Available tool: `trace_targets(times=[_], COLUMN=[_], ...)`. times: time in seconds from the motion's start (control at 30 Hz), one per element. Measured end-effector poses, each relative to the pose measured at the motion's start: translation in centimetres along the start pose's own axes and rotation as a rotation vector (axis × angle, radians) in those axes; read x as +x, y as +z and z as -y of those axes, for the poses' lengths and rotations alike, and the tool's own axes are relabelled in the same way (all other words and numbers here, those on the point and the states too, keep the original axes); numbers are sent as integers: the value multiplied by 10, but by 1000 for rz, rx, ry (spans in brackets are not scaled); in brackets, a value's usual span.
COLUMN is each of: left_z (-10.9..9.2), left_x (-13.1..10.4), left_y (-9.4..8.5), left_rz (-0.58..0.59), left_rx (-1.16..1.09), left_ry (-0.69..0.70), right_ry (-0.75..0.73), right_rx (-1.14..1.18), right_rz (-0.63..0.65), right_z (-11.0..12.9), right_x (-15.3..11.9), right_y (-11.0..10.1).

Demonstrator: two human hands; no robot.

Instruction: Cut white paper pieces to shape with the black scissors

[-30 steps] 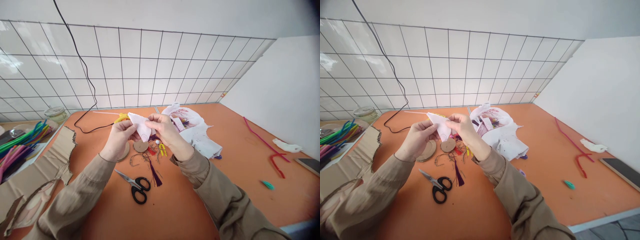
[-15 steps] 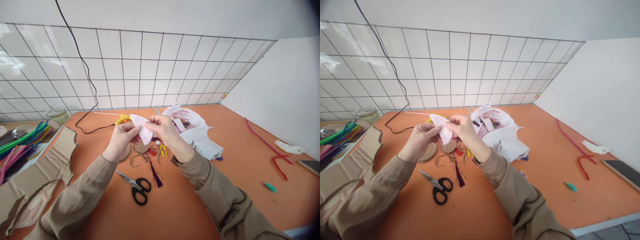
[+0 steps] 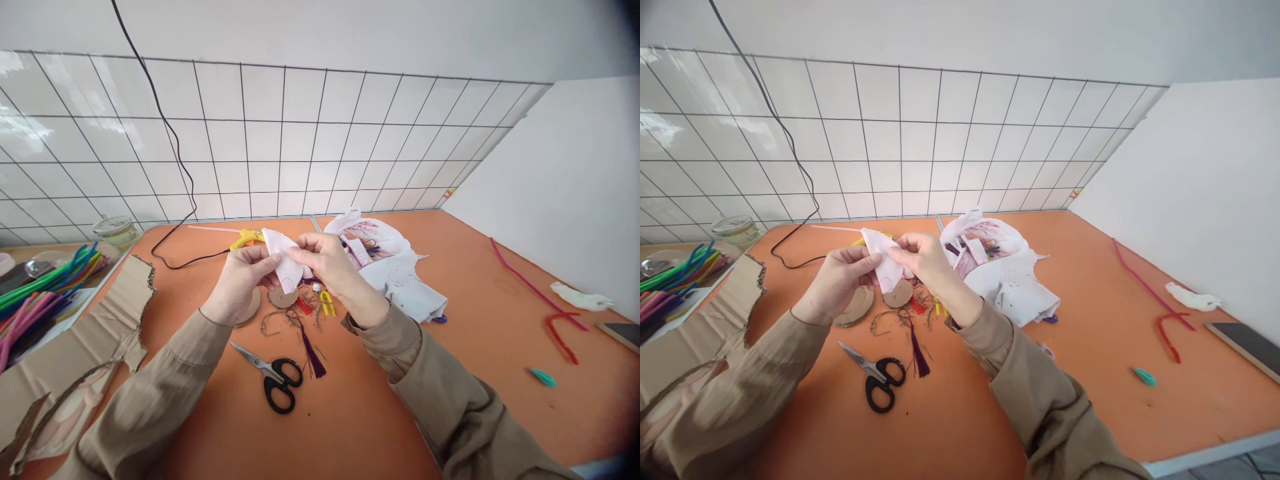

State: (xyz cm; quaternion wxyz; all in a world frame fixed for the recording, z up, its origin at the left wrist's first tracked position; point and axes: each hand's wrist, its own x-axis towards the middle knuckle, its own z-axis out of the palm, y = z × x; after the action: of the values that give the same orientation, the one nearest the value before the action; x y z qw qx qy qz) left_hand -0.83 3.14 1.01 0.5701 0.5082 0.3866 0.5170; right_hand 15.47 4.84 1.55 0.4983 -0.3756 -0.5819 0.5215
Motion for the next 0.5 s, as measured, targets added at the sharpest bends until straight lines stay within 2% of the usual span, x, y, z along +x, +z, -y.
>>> trace_targets(times=[0.2,0.5], left_z=[2,-1], left_x=[1,3], left_y=[1,-4], left_rz=[-19,17], left_rx=[-4,2], left_ry=[1,11], right_ry=[-7,-23], right_rx=[-53,-45], right_rz=[6,32], right_z=[0,-2], right_x=[0,2], right_y=[1,-1])
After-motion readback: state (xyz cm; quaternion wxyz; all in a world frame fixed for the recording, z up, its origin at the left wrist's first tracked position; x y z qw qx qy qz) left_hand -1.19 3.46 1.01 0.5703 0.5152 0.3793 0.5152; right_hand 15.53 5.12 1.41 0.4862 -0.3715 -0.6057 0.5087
